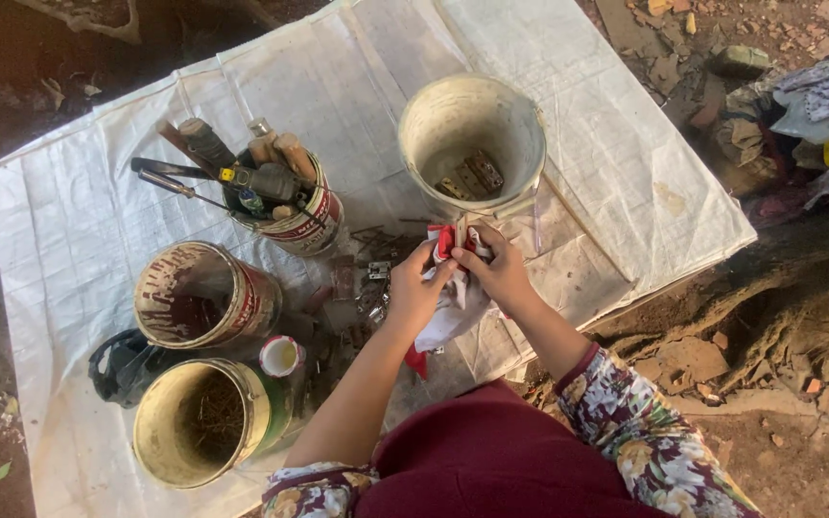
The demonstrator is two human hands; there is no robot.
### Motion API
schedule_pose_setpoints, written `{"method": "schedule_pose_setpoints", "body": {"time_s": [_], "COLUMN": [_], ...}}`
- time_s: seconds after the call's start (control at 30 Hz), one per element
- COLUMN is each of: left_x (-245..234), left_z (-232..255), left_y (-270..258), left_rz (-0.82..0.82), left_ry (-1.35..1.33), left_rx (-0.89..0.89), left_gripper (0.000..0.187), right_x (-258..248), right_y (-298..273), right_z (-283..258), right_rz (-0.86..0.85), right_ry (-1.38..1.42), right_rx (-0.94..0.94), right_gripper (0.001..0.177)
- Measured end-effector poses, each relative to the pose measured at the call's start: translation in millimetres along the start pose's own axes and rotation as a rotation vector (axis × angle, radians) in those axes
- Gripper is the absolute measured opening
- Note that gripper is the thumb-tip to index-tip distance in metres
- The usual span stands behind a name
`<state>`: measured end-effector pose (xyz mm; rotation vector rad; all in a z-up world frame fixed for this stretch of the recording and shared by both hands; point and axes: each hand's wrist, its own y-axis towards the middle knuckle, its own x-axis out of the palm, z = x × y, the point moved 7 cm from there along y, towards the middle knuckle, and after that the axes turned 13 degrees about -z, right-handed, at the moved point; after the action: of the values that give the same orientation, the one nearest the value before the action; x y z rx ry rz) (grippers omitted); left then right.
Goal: The person cleans metal door hinges with a cloth and water.
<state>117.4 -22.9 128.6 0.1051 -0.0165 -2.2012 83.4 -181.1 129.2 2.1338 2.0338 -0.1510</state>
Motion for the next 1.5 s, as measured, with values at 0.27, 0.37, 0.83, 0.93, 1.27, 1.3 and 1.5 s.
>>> {"method": "schedule_pose_setpoints", "body": {"time_s": [0.27,0.37,0.83,0.93,1.27,1.3,1.5], "left_x": [4.9,6.6,14.2,-4.4,-24.1,-25.1,19.5], "left_z": [20.6,18.7,33.4,17.4,-56.5,-35.2,18.2], "left_y": [-5.7,-7.7,4.4,14.4,26.0,21.4,-16.8], "left_rz": [0.094,0.143,0.042,0.12,0.046,0.144,0.103], "left_ry": [0.299,0.408,0.966,1.101,0.382,0.38,0.591], "left_rx": [0.04,0.075,-0.398,-0.344,0.058,0.095,0.162], "left_gripper": [0.035,0.041,0.064,0.055,0.037,0.039,0.035], "right_x": [-1.1,2.6,18.7,12.8,-13.1,-13.3,-33.7], "right_y": [-0.6,-1.4,-0.6,-1.2,1.7,2.5,0.5], "right_z": [12.7,20.7,47.7,39.7,47.5,40.6,105.2], "right_rz": [-0.037,-0.037,0.055,0.045,-0.146,-0.137,0.17], "right_ry": [-0.078,-0.186,-0.569,-0.631,-0.17,-0.096,-0.051], "right_rx": [0.006,0.012,-0.043,-0.047,-0.032,-0.066,-0.035], "right_gripper": [0.038,0.039,0.016,0.015,0.016,0.015,0.018]}}
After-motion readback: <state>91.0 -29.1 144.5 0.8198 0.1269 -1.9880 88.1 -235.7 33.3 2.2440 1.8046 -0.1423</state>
